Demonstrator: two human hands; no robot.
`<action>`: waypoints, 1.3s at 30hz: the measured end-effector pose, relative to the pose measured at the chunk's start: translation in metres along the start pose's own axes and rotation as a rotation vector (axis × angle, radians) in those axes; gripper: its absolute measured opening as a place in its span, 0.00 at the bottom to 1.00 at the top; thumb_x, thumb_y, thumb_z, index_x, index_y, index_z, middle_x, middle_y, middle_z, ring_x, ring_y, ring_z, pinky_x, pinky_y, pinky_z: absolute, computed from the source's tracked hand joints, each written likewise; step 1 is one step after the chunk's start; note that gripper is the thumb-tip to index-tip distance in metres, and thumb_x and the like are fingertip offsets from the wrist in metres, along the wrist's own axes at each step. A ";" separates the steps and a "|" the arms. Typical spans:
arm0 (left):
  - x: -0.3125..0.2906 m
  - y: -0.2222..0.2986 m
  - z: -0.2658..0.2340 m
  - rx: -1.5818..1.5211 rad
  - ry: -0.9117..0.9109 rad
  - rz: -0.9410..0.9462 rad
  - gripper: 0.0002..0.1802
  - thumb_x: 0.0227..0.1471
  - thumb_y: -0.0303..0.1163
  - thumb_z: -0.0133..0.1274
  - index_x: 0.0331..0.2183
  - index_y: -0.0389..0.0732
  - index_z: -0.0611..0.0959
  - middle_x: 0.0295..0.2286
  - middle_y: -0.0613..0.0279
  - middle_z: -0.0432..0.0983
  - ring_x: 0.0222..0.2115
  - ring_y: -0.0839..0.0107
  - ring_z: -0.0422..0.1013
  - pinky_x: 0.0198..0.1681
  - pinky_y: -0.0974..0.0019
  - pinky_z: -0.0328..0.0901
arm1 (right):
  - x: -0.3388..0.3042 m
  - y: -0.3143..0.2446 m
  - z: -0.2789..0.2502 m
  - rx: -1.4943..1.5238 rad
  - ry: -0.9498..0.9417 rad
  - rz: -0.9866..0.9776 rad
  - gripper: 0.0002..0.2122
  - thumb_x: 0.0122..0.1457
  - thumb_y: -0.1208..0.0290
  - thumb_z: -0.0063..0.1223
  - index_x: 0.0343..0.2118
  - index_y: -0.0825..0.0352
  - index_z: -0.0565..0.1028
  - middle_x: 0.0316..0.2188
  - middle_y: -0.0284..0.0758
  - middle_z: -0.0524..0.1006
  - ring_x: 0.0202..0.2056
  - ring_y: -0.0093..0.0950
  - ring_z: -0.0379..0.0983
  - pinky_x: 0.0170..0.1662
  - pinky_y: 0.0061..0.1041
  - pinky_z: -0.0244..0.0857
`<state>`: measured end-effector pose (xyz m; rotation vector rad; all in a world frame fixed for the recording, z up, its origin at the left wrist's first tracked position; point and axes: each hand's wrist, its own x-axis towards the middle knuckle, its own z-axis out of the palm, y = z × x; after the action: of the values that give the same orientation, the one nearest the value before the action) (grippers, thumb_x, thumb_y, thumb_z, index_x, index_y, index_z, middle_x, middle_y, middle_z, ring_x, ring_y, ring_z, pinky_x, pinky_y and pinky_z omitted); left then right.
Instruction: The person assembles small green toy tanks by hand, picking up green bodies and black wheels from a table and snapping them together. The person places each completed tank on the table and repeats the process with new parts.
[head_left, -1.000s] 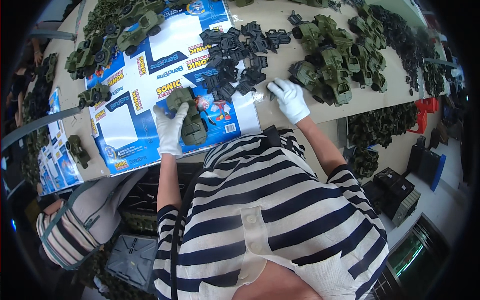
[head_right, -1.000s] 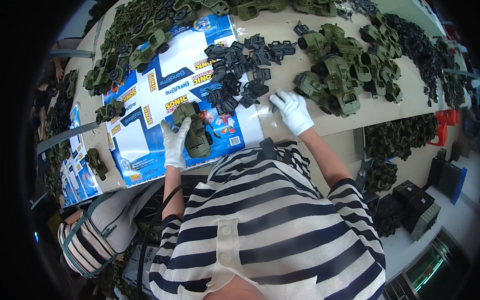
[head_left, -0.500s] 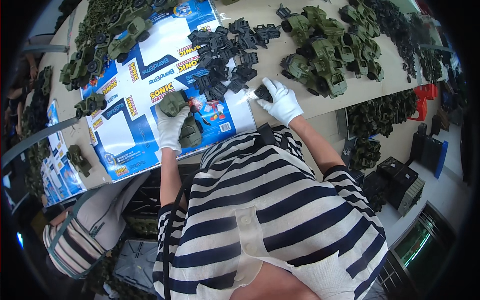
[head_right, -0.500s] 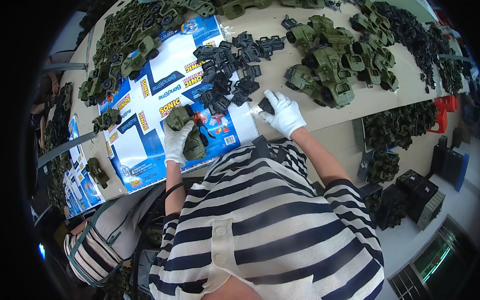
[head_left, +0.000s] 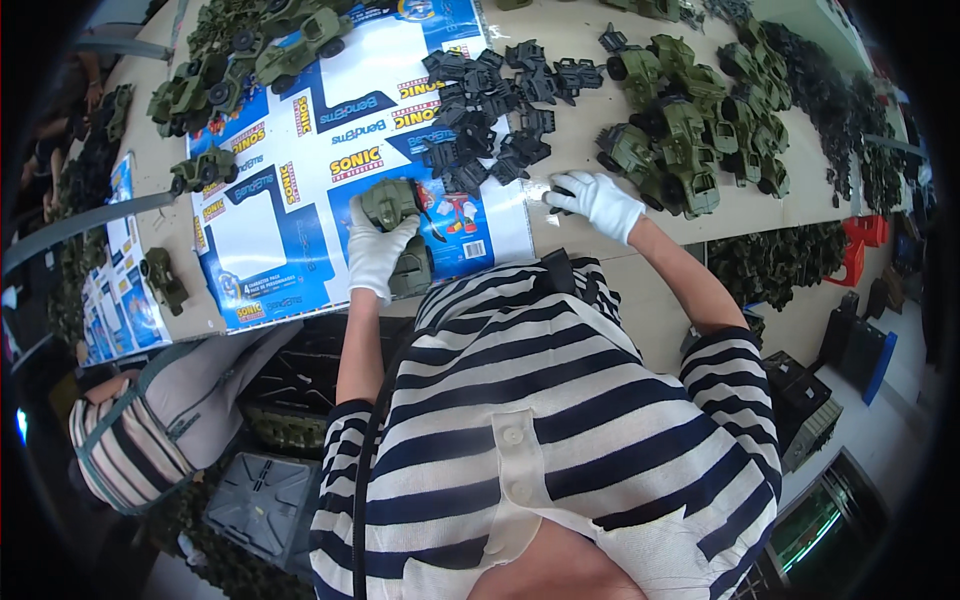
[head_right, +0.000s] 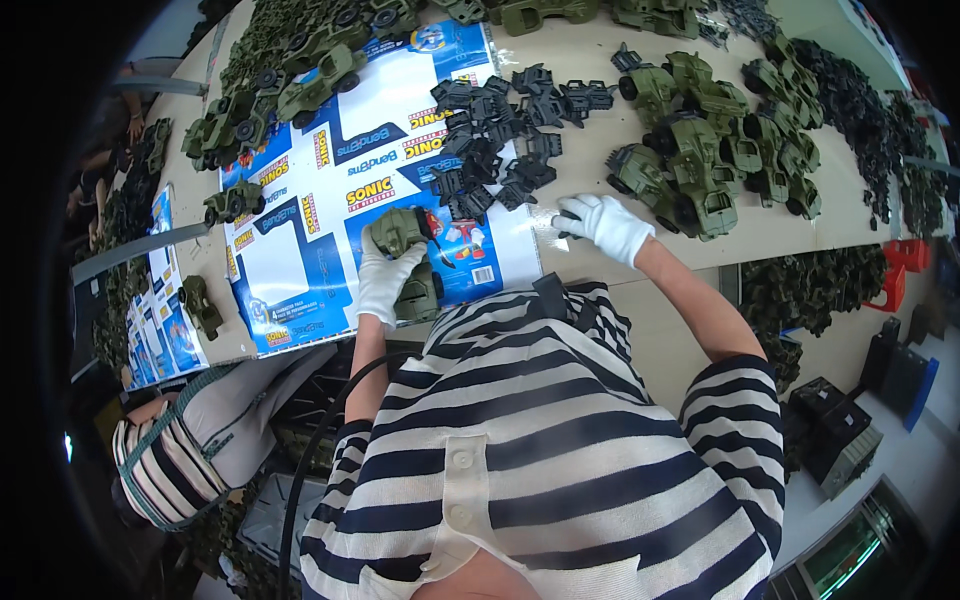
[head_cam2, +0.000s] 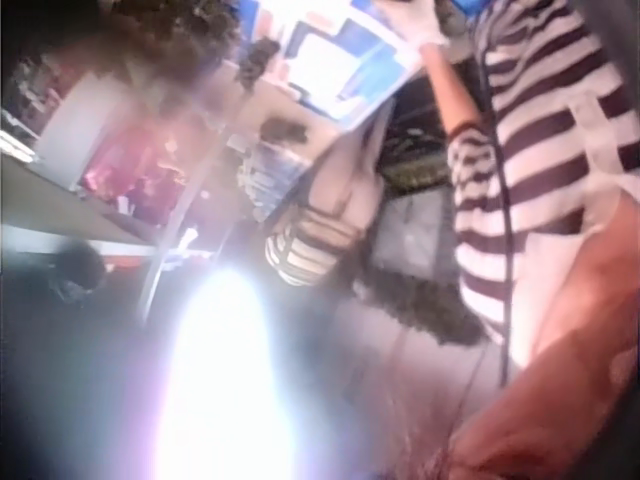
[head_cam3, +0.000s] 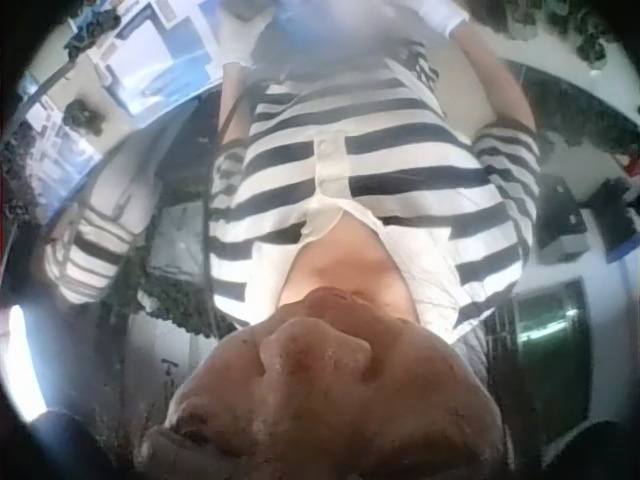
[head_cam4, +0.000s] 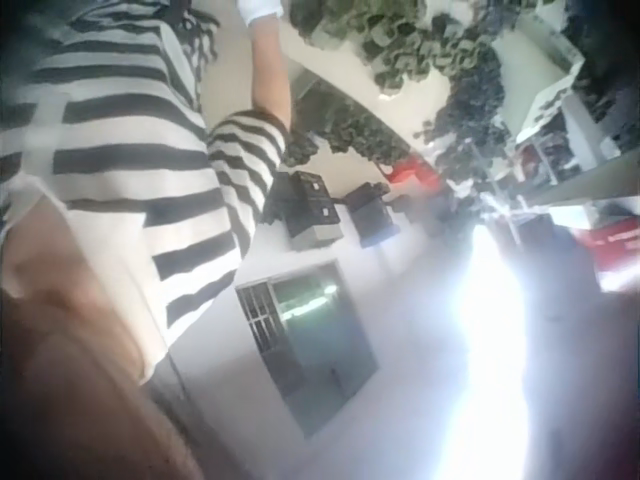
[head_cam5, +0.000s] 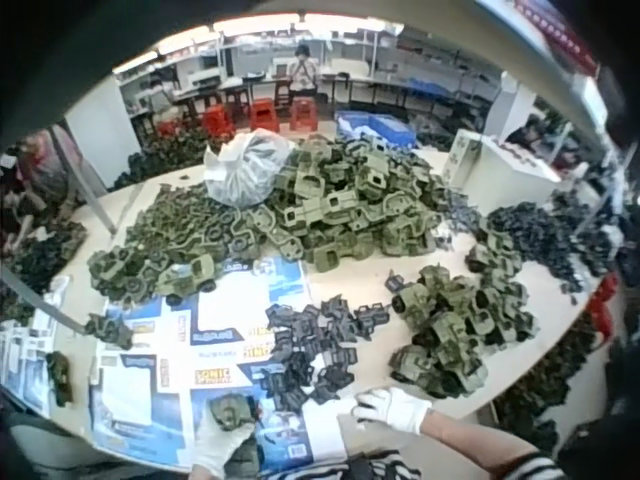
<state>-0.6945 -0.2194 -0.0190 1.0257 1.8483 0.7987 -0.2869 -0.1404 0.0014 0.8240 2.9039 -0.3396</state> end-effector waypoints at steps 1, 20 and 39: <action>-0.003 0.002 0.000 -0.008 -0.012 -0.013 0.54 0.38 0.38 0.74 0.60 0.30 0.60 0.45 0.49 0.77 0.42 0.65 0.74 0.46 0.65 0.70 | 0.000 0.002 -0.001 -0.007 -0.040 0.051 0.23 0.55 0.76 0.47 0.57 0.56 0.68 0.58 0.39 0.68 0.47 0.36 0.73 0.46 0.35 0.70; -0.024 0.000 0.006 -0.015 0.026 0.073 0.43 0.43 0.30 0.71 0.58 0.38 0.67 0.44 0.60 0.78 0.43 0.74 0.73 0.48 0.67 0.70 | -0.010 0.012 0.003 -0.083 0.071 0.045 0.26 0.55 0.65 0.56 0.57 0.64 0.68 0.48 0.36 0.74 0.47 0.35 0.72 0.47 0.36 0.66; -0.078 0.174 -0.008 0.110 -0.380 0.087 0.45 0.40 0.39 0.72 0.58 0.36 0.71 0.44 0.52 0.79 0.43 0.65 0.76 0.50 0.66 0.69 | 0.076 -0.062 -0.043 1.867 0.260 0.299 0.27 0.67 0.60 0.52 0.65 0.66 0.63 0.45 0.29 0.76 0.43 0.20 0.70 0.47 0.23 0.66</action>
<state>-0.6208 -0.2095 0.1563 1.2404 1.5427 0.5124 -0.3861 -0.1430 0.0428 1.2826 1.6743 -3.0461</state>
